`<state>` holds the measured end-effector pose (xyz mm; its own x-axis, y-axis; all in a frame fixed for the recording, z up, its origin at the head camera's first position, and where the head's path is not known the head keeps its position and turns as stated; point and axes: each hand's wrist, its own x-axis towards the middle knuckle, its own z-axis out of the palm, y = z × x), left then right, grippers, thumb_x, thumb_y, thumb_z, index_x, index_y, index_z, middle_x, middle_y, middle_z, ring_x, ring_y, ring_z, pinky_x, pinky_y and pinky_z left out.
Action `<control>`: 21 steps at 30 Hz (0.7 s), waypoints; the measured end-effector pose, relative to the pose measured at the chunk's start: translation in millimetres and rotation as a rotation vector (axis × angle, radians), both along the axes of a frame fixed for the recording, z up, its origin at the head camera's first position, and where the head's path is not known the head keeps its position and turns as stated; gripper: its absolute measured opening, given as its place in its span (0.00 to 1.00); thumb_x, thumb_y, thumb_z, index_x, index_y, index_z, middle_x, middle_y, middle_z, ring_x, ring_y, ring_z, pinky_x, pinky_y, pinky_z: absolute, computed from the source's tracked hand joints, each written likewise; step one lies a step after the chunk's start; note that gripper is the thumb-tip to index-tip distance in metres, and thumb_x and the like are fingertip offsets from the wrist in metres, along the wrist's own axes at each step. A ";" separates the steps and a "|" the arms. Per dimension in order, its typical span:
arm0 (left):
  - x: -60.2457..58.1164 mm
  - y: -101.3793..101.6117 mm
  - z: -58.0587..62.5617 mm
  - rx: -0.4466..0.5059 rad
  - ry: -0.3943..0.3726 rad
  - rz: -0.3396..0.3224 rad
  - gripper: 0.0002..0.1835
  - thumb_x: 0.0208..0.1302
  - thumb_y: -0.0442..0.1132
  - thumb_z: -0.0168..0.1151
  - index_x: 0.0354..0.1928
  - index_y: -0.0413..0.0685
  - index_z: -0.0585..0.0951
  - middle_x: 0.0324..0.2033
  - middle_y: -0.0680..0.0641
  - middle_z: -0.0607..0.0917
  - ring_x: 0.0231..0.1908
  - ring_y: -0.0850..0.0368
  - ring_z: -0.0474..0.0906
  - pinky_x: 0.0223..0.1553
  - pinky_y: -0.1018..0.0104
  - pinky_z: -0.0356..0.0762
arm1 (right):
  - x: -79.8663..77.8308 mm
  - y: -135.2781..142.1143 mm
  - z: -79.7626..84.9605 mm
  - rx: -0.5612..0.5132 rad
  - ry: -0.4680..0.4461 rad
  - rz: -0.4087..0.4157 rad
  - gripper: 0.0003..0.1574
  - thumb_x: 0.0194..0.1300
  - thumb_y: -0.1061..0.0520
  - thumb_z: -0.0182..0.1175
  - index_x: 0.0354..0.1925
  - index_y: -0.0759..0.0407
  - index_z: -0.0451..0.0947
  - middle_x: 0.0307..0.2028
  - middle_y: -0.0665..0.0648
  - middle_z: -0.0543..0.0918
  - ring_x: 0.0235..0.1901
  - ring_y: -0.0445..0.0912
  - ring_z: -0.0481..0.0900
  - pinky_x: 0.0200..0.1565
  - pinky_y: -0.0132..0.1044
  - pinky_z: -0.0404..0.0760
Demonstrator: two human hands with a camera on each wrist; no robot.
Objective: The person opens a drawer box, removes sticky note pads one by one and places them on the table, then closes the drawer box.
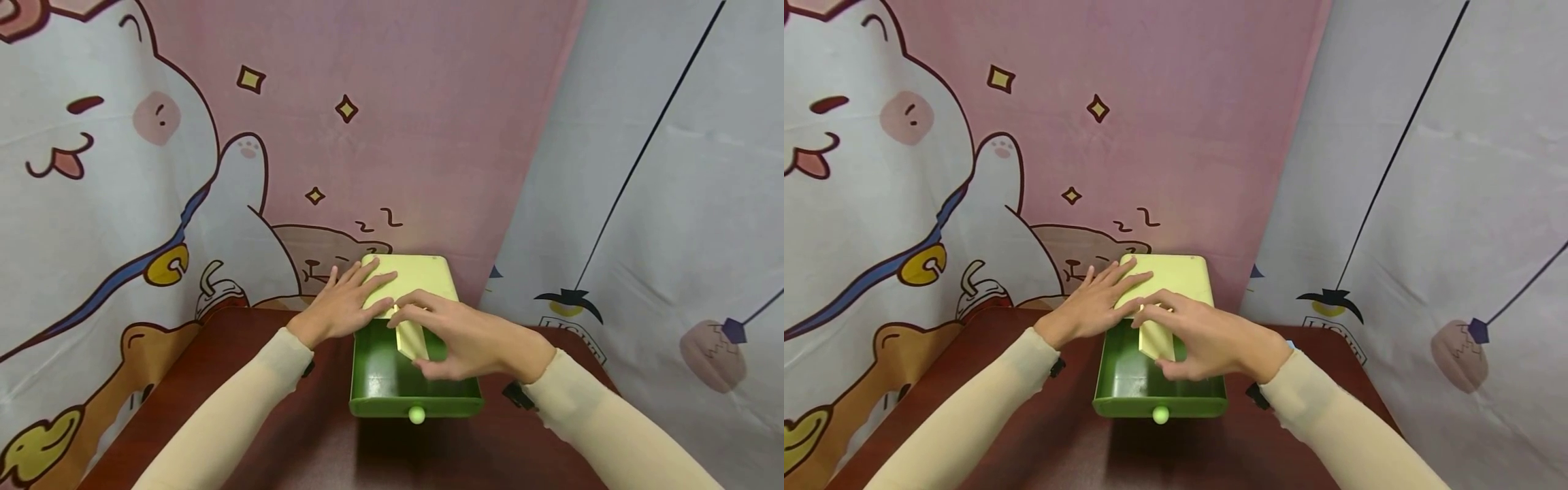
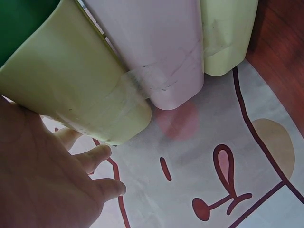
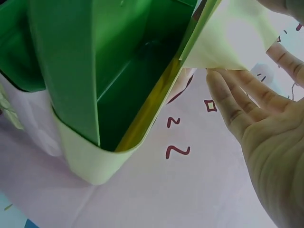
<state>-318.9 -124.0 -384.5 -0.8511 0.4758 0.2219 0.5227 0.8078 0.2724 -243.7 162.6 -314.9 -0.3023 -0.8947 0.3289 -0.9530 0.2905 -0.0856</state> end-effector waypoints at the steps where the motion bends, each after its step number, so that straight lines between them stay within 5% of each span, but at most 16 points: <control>1: 0.2 0.0 0.0 0.003 -0.002 0.000 0.41 0.88 0.80 0.35 0.95 0.82 0.58 0.98 0.51 0.49 0.97 0.34 0.44 0.92 0.19 0.34 | 0.2 1.6 0.4 -0.005 0.002 -0.004 0.37 0.68 0.53 0.81 0.72 0.49 0.80 0.73 0.52 0.81 0.66 0.42 0.84 0.68 0.42 0.90; 8: 0.2 0.2 -0.2 0.002 -0.009 0.004 0.41 0.88 0.80 0.35 0.95 0.83 0.57 0.98 0.52 0.49 0.97 0.34 0.43 0.92 0.19 0.34 | -2.3 11.9 0.0 -0.043 0.040 -0.001 0.39 0.68 0.54 0.81 0.74 0.49 0.79 0.74 0.55 0.81 0.69 0.48 0.85 0.70 0.49 0.90; 21: -0.4 -0.6 -0.5 -0.002 0.005 0.004 0.40 0.88 0.79 0.37 0.94 0.82 0.59 0.98 0.51 0.49 0.97 0.34 0.41 0.91 0.17 0.34 | 1.2 30.8 3.0 -0.060 0.041 -0.119 0.42 0.70 0.54 0.79 0.78 0.39 0.81 0.76 0.57 0.82 0.66 0.50 0.89 0.63 0.53 0.93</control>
<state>-319.3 -124.6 -385.0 -0.8517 0.4733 0.2249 0.5210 0.8104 0.2679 -242.4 193.4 -311.9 -0.3901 -0.8317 0.3950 -0.9153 0.3971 -0.0678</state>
